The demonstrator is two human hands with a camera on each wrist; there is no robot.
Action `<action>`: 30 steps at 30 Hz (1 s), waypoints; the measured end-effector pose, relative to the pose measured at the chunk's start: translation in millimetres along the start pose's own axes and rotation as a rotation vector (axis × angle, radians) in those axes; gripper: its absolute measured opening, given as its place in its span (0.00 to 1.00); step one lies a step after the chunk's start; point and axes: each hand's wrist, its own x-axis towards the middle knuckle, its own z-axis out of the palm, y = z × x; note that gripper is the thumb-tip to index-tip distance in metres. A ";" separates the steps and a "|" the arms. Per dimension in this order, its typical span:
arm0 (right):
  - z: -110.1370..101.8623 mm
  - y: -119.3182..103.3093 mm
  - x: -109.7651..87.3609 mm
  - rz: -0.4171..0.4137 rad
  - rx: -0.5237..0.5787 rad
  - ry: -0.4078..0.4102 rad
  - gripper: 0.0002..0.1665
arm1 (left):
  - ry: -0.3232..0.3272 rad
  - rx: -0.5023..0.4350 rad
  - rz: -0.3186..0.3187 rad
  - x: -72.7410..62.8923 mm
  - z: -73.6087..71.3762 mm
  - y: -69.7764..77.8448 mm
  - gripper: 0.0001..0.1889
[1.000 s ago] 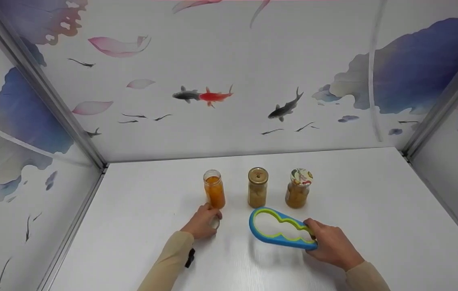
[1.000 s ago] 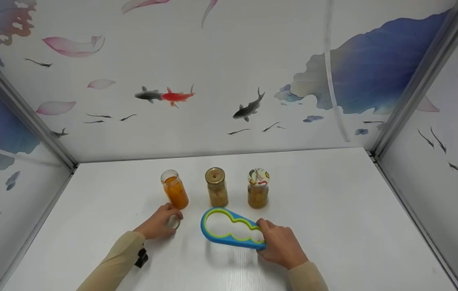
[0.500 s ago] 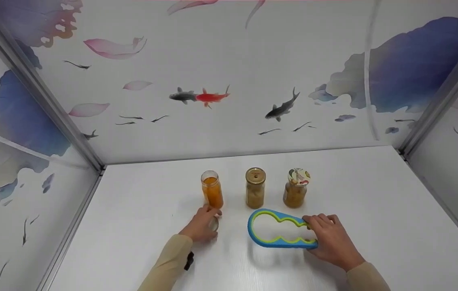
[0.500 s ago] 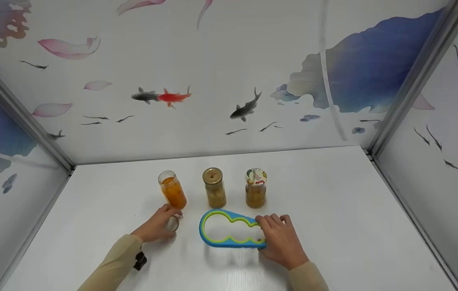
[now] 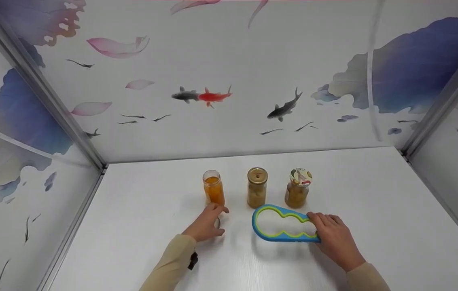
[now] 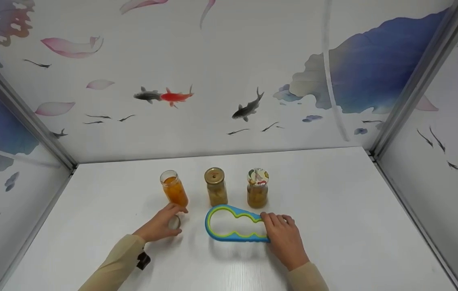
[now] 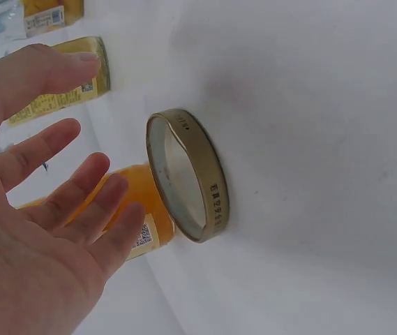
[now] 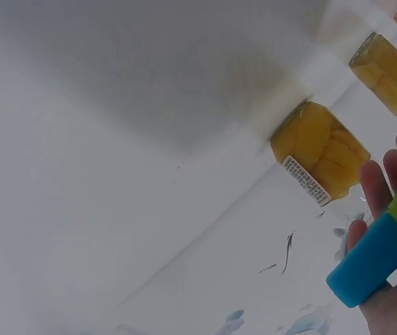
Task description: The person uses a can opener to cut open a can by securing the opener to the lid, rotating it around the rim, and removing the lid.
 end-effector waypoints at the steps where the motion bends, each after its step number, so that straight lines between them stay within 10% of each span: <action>1: 0.1 -0.1 -0.5 0.011 -0.001 0.007 0.39 | -0.001 0.002 0.004 0.1 0.5 1.1 0.26; 15: 1.1 2.6 -1.6 0.065 -0.108 0.034 0.28 | -0.027 0.007 0.001 12.3 8.7 13.1 0.22; 30: -0.4 3.8 -2.2 0.139 -0.059 0.016 0.33 | 0.133 -0.179 -0.071 50.4 21.7 32.6 0.29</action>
